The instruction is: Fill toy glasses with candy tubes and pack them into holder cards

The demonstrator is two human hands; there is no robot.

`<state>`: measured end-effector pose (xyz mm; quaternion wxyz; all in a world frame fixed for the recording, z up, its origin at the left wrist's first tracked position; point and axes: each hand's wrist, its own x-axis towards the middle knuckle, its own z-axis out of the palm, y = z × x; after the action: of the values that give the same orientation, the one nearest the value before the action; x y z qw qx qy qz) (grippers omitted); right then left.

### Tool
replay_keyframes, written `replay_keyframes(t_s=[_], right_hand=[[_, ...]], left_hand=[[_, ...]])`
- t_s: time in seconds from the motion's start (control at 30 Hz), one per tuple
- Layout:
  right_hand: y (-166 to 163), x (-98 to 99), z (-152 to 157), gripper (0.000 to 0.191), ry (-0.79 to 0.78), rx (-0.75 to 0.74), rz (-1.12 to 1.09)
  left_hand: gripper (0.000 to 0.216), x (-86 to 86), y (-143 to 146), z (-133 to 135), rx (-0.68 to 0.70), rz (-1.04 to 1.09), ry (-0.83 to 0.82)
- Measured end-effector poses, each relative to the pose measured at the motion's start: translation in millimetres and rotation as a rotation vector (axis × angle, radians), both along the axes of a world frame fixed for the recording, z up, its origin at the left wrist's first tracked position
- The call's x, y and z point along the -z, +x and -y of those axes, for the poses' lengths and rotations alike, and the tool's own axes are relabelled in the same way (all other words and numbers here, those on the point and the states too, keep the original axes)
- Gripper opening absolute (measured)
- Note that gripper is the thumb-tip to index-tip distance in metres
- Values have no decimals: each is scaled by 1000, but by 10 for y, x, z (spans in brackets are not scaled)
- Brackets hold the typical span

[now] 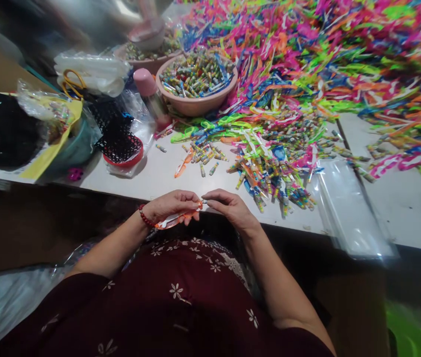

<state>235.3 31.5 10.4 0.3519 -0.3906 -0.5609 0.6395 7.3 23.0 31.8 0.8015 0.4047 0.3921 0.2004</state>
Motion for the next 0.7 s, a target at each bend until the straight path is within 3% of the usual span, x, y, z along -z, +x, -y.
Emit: replay_keyframes(t_s=[0.37,0.57,0.7], right_hand=[[121,-146,-17,30,41,-134,71],[147,-101,-10,35,-58,-109,59],[151,-130,8,31,71,-127,113]], left_hand=[[33,21,9,69,79,99,-59],[25,4,30,47,85,158,-106],[25,-40,39,44,94,109,-110]])
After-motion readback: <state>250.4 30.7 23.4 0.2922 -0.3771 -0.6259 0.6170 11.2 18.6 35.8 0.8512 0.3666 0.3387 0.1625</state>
